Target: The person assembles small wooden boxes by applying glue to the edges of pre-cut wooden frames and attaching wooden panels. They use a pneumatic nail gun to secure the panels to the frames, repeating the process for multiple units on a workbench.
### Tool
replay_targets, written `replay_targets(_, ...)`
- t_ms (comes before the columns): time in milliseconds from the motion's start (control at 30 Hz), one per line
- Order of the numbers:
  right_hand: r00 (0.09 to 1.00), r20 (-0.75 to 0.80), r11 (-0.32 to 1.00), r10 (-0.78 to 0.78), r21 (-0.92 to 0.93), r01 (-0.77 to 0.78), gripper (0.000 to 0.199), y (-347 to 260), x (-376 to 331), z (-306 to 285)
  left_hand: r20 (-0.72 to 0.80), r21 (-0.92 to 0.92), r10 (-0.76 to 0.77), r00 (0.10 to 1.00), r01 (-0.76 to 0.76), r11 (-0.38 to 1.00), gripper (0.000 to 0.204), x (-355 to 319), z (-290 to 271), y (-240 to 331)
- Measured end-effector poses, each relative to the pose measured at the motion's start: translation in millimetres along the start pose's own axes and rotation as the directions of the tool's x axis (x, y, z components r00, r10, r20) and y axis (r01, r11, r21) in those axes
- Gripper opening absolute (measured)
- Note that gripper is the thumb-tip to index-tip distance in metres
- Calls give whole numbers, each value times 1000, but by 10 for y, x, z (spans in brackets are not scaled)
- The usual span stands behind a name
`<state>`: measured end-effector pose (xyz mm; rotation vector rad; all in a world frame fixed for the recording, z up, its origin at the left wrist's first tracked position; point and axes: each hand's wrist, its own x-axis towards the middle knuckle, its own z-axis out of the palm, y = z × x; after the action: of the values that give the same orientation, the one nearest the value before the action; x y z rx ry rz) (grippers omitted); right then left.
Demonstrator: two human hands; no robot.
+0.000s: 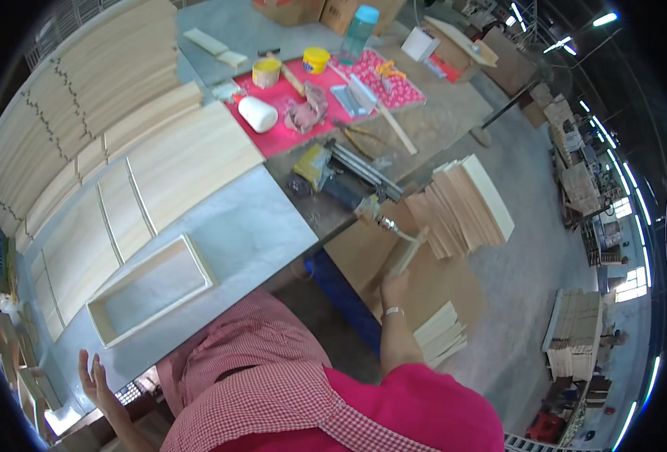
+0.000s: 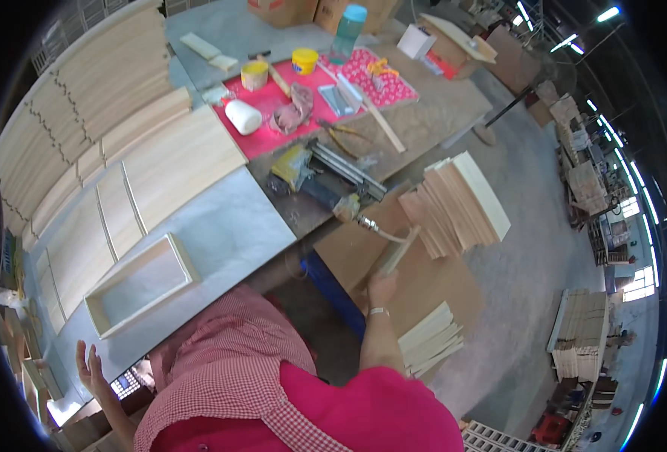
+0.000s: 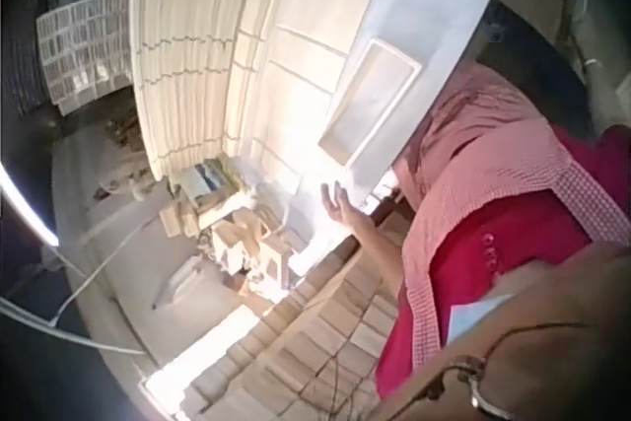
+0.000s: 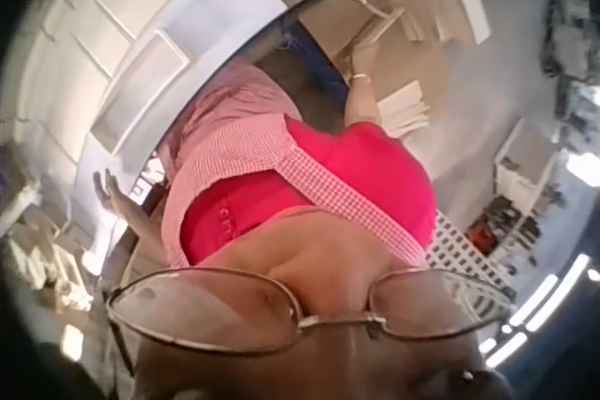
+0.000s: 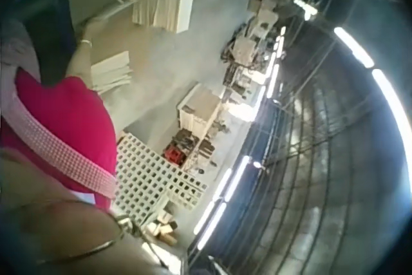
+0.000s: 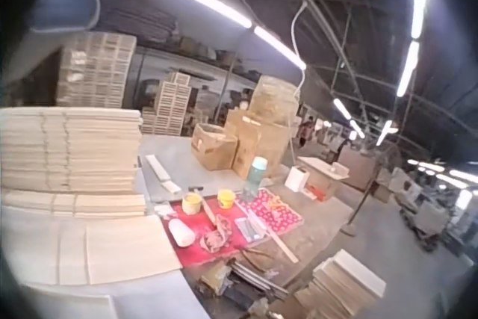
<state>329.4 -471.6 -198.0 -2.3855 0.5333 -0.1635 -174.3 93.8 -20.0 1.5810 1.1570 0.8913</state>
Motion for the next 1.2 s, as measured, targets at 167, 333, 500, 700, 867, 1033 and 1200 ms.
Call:
replay_targets(167, 889, 444, 882, -113, -368, 295, 32, 656, -275, -563, -169, -54, 144, 975, -155, 986, 50, 215, 85, -13)
replay_targets(333, 910, -325, 950, -257, -259, 176, 36, -119, -556, -1048, -193, -103, 236, 952, -259, 960, 42, -45, 395, 835)
replay_targets(500, 513, -128, 525, -849, -88, 847, 42, -2049, -936, -1455, 359, -281, 141, 923, -38, 959, 44, -414, 1186, 1779)
replay_targets(700, -414, 198, -385, -889, 167, 908, 52, -3579, -1846, -988, 705, -545, -155, 692, 668, 506, 57, -335, 1434, 1882)
replay_targets(867, -680, 233, -618, -695, 289, 731, 54, -3943, -2277, -649, 606, -595, -118, 787, 546, 589, 38, -328, 1080, 1531)
replay_targets(1033, -622, 343, -444, -704, 471, 762, 93, -4204, -2339, -482, 523, -607, -129, 843, 474, 638, 36, -239, 763, 1270)
replay_targets(1200, -611, 372, -430, -698, 464, 774, 95, -4369, -2367, -479, 539, -575, -94, 837, 447, 686, 42, -110, 614, 1218)
